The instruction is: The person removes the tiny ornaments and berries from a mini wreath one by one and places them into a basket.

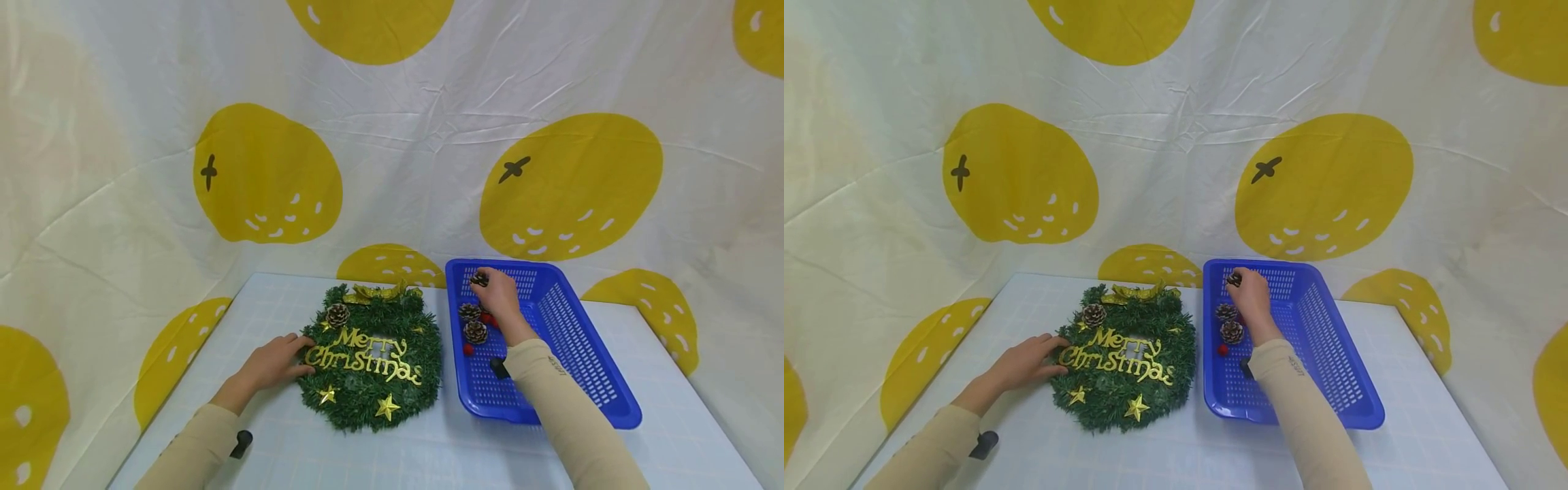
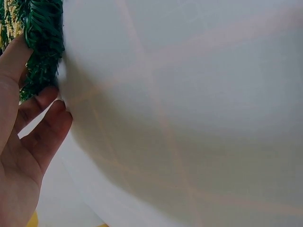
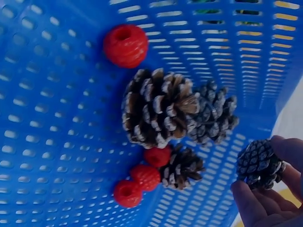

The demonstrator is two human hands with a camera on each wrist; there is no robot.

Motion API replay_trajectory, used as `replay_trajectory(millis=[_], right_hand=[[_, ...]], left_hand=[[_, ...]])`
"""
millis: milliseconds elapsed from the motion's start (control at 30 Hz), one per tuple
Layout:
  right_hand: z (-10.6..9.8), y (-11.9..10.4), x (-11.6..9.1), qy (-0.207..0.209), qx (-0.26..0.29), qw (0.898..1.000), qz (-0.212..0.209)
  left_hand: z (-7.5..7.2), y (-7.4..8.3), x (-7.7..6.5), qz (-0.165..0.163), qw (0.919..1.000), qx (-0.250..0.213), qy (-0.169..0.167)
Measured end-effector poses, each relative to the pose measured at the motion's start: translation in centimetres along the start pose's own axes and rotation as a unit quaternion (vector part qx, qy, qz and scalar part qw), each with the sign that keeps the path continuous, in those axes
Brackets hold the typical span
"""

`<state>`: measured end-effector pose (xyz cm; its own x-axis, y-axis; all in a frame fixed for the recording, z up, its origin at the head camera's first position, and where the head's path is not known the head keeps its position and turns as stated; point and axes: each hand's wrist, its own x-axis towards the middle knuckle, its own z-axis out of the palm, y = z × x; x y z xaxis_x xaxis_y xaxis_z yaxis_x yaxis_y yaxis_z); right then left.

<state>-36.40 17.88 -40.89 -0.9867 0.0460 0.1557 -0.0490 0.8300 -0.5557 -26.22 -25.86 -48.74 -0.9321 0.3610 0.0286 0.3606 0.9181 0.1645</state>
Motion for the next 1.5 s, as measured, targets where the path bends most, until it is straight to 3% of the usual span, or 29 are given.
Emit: replay_trajectory(millis=[400, 1000, 1500], right_hand=[[0.3, 1.0, 0.3, -0.021, -0.033, 0.999, 0.003], [0.8, 0.9, 0.0, -0.055, -0.023, 0.998, 0.017], [0.3, 0.3, 0.1, -0.036, -0.01, 0.999, -0.002]], left_hand=[[0.0, 0.0, 0.1, 0.003, 1.0, 0.001, 0.005], [0.2, 0.0, 0.2, -0.001, 1.0, -0.002, 0.003], [0.2, 0.1, 0.1, -0.007, 1.0, 0.001, -0.003]])
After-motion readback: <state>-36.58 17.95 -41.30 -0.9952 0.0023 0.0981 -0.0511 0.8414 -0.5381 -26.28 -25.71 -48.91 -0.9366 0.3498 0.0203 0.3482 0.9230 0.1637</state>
